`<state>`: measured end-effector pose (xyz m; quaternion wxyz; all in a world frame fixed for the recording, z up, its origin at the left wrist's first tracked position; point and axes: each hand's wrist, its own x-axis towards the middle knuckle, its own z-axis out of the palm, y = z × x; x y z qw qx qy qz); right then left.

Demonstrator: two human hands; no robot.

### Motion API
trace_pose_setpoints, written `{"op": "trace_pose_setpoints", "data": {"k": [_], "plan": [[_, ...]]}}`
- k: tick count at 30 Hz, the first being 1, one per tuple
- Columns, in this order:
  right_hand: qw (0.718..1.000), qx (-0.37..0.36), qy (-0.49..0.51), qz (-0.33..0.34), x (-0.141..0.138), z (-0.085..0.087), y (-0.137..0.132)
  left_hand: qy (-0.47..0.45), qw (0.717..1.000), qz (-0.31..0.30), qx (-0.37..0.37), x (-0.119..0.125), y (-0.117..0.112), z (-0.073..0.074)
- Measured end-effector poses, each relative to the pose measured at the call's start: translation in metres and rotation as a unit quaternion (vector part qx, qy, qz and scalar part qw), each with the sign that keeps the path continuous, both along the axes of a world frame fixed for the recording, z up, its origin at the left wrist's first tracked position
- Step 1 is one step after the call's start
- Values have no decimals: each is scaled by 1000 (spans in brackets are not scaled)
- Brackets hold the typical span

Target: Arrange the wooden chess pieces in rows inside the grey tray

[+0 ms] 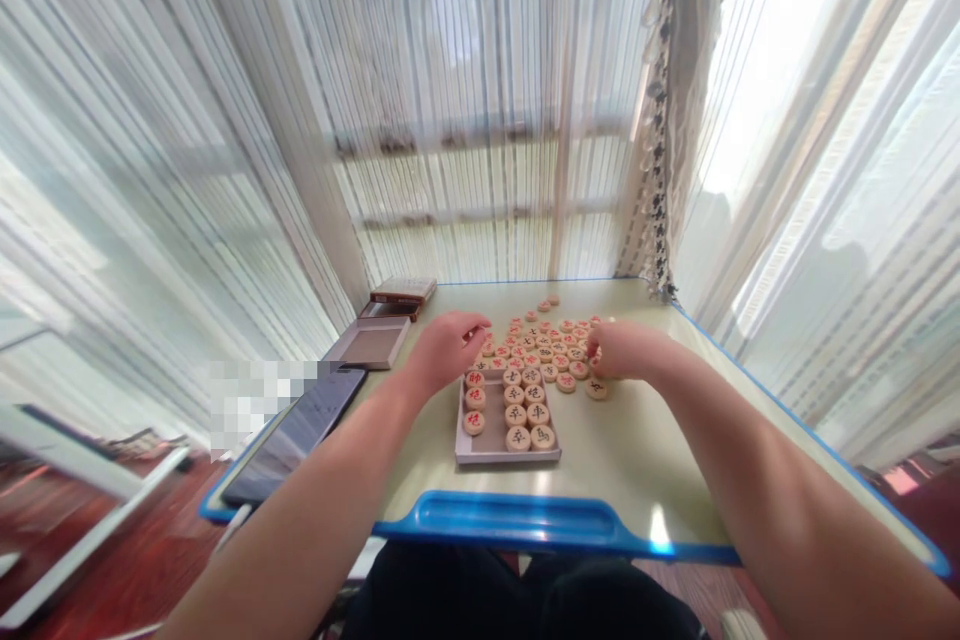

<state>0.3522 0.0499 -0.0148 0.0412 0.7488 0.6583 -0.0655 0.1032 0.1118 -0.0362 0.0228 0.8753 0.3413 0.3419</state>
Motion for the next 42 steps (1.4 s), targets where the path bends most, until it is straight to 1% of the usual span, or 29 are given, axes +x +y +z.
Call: {"op": "trace_pose_setpoints", "data": {"k": [2, 4, 6, 8, 10, 12, 14, 16, 18, 20, 21, 23, 26, 28, 30, 31, 34, 36, 37, 39, 42], "plan": [[1000, -10, -11, -2, 3, 0, 0, -5, 1000, 10, 0, -1, 1, 0], [1000, 1, -9, -9, 4, 1, 1, -13, 1000, 7, -11, 0, 1, 1], [998, 55, 20, -5, 3, 3, 1, -30, 999, -9, -38, 1, -1, 3], [988, 131, 72, 33, -3, 7, -1, -58, 995, -27, -78, 1, -2, 4], [970, 190, 134, 78, -12, 12, -6, -95, 988, -38, -117, -1, 1, 6], [949, 216, 202, 107, -26, 19, -15, -127, 980, -41, -148, -4, 6, 7], [927, 238, 265, 118, -44, 24, -28, -140, 976, -38, -165, -7, 11, 8], [895, 300, 311, 114, -67, 23, -43, -142, 976, -28, -163, -10, 11, 11], [867, 353, 329, 125, -92, 15, -57, -139, 976, -20, -164, -15, 6, 15], [837, 431, 321, 105, -115, -1, -69, -126, 975, -31, -180, -22, -5, 16], [818, 475, 312, 83, -124, -11, -73, -119, 973, -41, -192, -27, -13, 16], [797, 530, 282, 67, -138, -29, -79, -108, 967, -88, -216, -35, -28, 12], [802, 542, 234, 86, -146, -46, -81, -137, 956, -99, -238, -47, -48, 1], [809, 540, 209, 104, -146, -50, -82, -146, 948, -120, -256, -51, -54, -6], [812, 538, 192, 116, -143, -51, -82, -132, 948, -125, -261, -53, -56, -13], [814, 537, 185, 122, -142, -51, -82, -122, 953, -113, -255, -53, -55, -16], [821, 529, 171, 130, -139, -52, -82, -113, 970, -43, -212, -50, -53, -23], [824, 525, 167, 130, -140, -52, -82, -120, 973, -18, -197, -48, -55, -25], [825, 525, 166, 129, -141, -53, -81, -128, 971, -20, -199, -48, -57, -24], [827, 523, 163, 128, -143, -52, -81, -166, 961, -43, -218, -47, -64, -22], [823, 527, 158, 138, -145, -52, -81, -233, 933, -86, -262, -49, -76, -18]]}}
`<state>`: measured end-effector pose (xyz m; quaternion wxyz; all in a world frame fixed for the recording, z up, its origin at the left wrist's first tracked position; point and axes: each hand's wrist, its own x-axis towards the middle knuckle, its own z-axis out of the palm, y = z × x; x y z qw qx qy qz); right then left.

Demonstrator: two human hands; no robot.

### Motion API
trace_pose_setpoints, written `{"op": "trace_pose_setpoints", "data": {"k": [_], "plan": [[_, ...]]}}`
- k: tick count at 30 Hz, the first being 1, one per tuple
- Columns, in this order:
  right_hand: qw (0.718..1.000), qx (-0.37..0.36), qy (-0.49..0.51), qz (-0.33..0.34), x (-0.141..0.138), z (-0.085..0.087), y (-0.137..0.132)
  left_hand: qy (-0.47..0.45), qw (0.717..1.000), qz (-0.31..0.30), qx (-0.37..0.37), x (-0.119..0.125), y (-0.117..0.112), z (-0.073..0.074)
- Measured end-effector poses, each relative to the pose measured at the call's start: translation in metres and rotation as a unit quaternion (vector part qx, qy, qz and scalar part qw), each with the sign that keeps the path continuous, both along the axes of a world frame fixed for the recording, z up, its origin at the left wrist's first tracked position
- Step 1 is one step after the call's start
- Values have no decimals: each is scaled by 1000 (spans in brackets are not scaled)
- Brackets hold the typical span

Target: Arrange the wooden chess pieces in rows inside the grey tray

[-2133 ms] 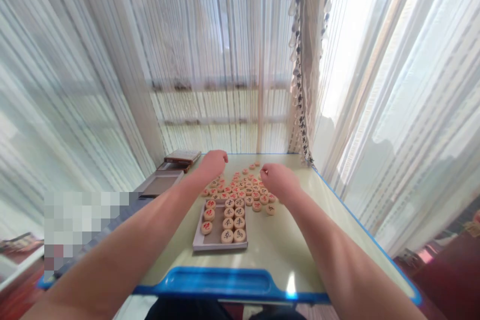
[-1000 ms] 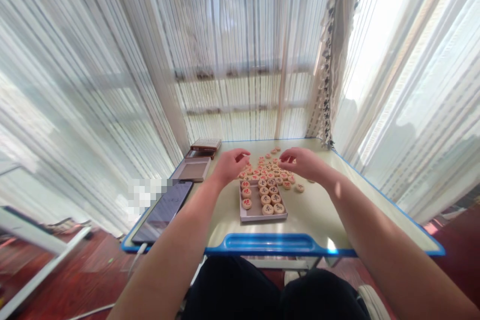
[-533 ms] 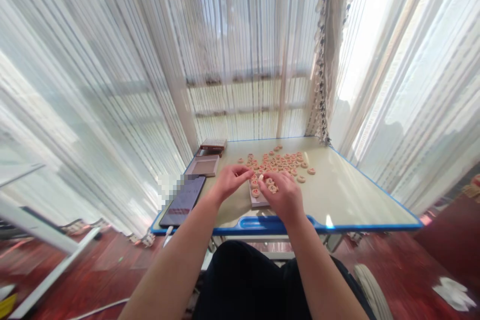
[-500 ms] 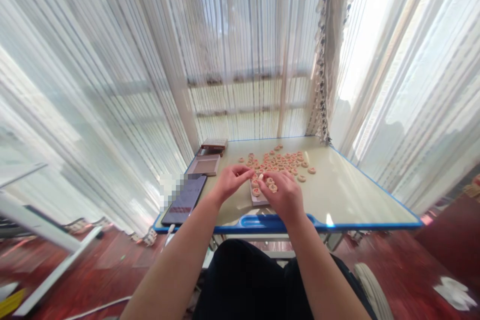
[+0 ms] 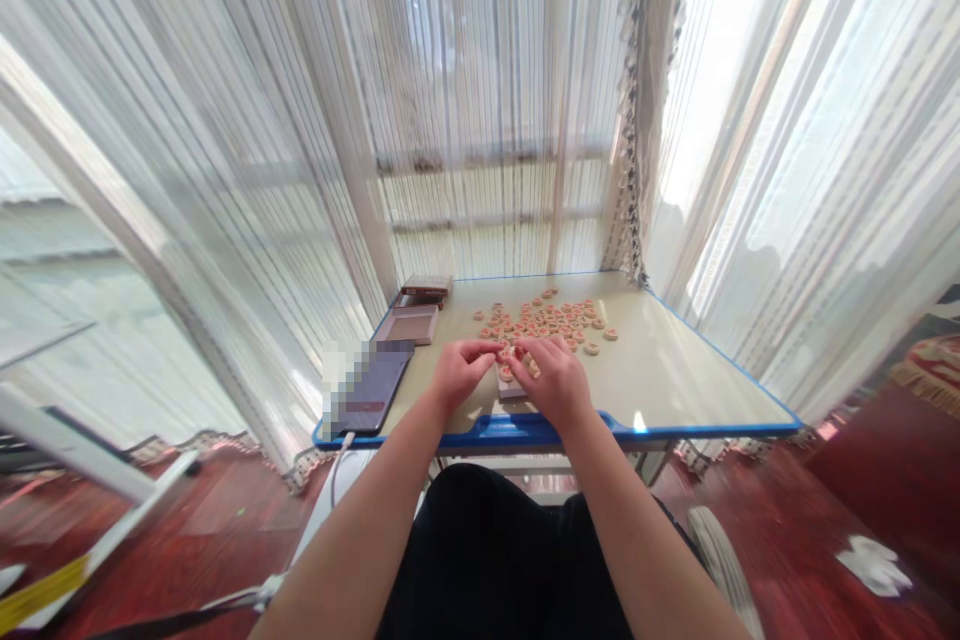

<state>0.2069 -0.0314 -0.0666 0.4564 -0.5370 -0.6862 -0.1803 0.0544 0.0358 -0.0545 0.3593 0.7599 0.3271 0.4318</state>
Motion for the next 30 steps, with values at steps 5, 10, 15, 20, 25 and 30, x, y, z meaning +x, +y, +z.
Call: {"op": "trace_pose_setpoints", "data": {"k": [5, 10, 15, 20, 25, 30], "plan": [[1000, 9, -9, 15, -4, 0, 1, -11, 998, -32, -46, 0, -6, -1], [999, -7, -24, 22, -5, 0, 3, 18, 1000, 4, 8, 3, 1, -6], [999, -6, -33, 16, -5, -1, 3, 38, 999, 0, 23, 4, 2, -7], [999, -13, -39, 12, -6, 0, 1, 29, 999, 14, 27, 4, 3, -7], [998, -31, -54, 19, -6, 1, 1, 41, 998, 8, 54, 4, 2, -5], [997, -47, -67, 12, -6, -2, 3, 51, 998, 7, 44, 5, 1, -6]]}}
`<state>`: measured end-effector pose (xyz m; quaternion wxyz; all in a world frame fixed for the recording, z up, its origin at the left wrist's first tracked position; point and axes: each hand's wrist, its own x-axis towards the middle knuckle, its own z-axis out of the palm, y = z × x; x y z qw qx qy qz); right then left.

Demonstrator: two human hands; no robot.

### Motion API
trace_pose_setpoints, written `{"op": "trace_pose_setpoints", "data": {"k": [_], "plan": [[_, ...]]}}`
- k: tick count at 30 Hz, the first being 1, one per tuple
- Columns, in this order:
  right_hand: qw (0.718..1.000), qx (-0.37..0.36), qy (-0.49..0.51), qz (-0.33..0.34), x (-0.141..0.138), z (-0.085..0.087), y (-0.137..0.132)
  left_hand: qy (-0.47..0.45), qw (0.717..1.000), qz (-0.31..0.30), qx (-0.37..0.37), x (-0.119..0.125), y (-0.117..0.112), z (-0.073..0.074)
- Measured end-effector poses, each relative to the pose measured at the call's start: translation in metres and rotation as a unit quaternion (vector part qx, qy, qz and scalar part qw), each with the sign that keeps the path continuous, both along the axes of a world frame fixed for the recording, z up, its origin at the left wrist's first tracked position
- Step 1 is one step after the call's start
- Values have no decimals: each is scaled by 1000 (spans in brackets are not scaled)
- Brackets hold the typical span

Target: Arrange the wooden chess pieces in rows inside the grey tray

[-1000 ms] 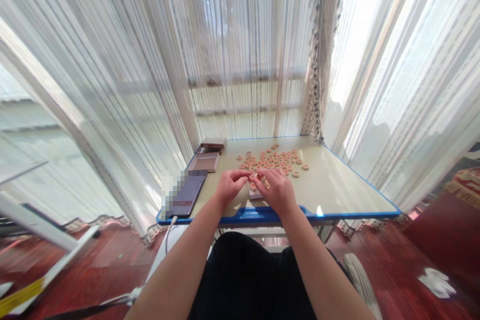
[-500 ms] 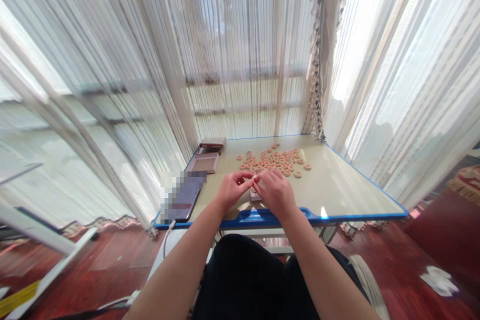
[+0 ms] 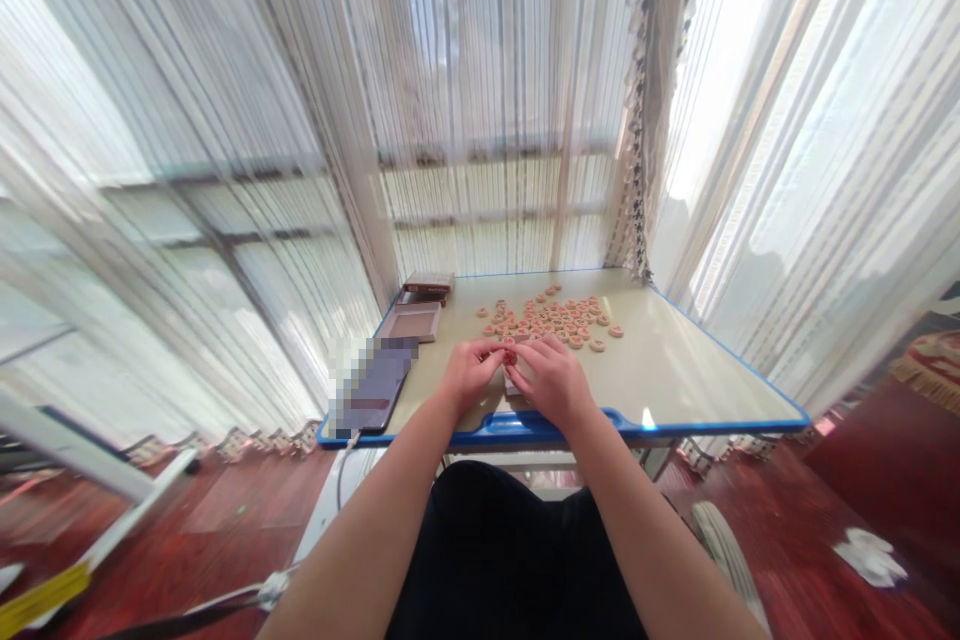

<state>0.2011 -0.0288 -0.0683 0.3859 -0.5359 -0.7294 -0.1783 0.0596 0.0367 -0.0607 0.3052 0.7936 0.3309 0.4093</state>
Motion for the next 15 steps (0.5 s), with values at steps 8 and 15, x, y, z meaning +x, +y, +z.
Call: {"op": "trace_pose_setpoints", "data": {"k": [8, 15], "plan": [[998, -27, 4, -59, 0, -1, 1, -7, 998, 69, 14, -3, 7, -4], [993, -85, -11, -85, -3, -1, 2, 25, 995, 31, 92, -3, 12, -11]]}}
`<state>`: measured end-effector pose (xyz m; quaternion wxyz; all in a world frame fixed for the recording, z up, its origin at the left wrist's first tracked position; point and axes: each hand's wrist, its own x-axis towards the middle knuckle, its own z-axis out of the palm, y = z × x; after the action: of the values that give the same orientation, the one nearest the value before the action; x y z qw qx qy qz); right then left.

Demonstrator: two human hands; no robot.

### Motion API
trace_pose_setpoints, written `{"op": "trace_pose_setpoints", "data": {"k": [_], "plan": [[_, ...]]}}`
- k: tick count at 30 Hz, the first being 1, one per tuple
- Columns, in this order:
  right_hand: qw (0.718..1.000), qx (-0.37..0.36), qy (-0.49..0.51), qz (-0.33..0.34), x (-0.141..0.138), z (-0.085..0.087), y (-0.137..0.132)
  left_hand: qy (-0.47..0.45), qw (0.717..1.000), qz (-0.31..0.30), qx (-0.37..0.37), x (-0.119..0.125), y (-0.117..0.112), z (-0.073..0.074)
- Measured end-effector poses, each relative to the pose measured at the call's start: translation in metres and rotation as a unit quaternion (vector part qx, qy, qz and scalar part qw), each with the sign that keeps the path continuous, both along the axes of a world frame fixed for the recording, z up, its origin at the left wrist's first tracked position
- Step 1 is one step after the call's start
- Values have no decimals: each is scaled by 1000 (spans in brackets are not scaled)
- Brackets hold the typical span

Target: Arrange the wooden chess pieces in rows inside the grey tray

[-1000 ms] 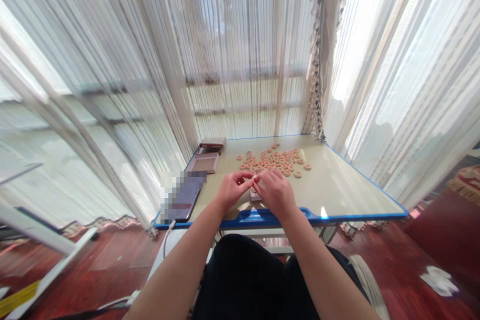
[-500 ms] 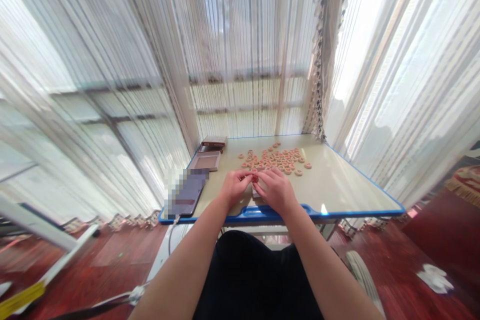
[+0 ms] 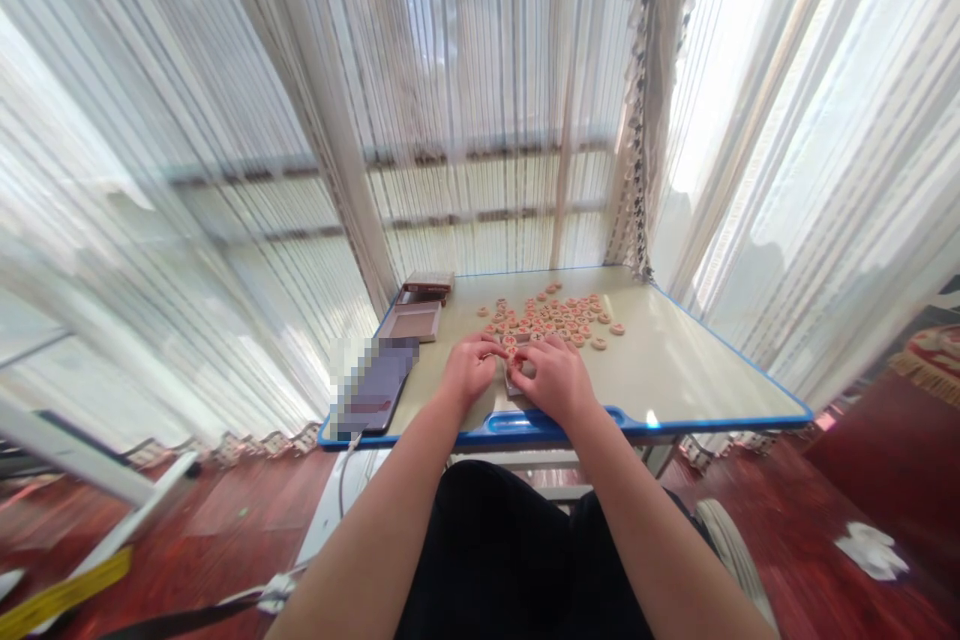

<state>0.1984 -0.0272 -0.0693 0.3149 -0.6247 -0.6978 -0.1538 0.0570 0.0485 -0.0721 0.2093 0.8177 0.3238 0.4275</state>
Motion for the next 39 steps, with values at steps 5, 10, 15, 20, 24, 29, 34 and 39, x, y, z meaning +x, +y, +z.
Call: {"op": "trace_pose_setpoints", "data": {"k": [5, 10, 15, 20, 24, 29, 34, 39], "plan": [[1000, -10, 5, -10, 0, -1, 1, 17, 1000, -14, 5, 1, 1, -2], [1000, -14, 1, -12, 0, -2, 1, 37, 999, -8, -2, 1, -2, 0], [1000, -15, 3, -6, 1, -1, 0, 46, 999, -8, 9, 0, -2, 0], [1000, -18, 0, -7, 0, 1, -1, 48, 999, -9, 13, 0, -1, 0], [1000, -13, 1, -4, -1, 1, -2, 31, 999, 5, 7, 0, 1, -1], [1000, 11, -2, -9, 1, 0, -1, 16, 1000, 22, 8, 0, 5, -3], [999, 32, 4, -9, 1, -2, -1, 26, 998, 53, -5, -1, 3, -1], [999, 47, 21, 4, 5, 5, -6, 63, 990, 121, -28, 2, 15, 20]]}}
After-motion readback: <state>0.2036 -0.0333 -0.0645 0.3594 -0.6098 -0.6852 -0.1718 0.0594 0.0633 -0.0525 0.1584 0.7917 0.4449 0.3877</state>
